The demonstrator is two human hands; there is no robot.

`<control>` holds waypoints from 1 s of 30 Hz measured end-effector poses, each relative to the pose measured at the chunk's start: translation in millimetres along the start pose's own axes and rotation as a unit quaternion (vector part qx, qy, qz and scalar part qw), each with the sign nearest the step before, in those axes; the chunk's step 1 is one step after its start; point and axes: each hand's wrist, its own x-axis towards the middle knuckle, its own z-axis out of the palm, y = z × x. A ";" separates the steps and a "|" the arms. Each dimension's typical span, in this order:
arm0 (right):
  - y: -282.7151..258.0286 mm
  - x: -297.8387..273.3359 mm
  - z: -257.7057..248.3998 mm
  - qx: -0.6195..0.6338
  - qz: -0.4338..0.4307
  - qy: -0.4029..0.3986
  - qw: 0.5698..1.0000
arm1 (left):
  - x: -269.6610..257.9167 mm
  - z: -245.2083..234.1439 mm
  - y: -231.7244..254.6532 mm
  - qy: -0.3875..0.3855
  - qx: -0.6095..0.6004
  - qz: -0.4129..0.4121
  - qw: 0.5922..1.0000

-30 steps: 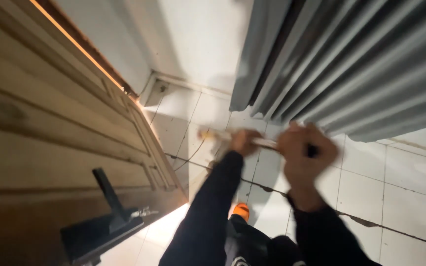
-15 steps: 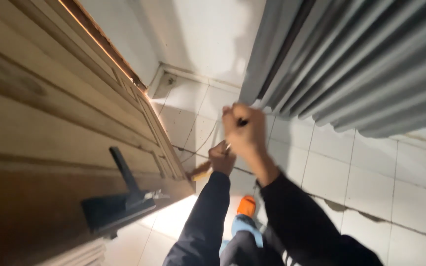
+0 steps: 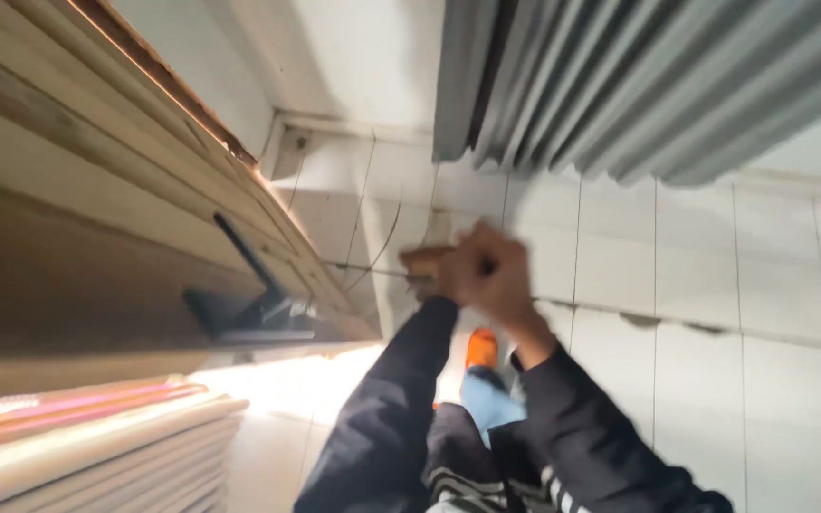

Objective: Sweep the floor around the door and under the curtains using a broom.

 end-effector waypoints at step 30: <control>-105.2 -127.4 -211.7 0.208 -0.162 -0.037 0.964 | -139.5 218.0 102.7 0.074 0.065 0.115 0.988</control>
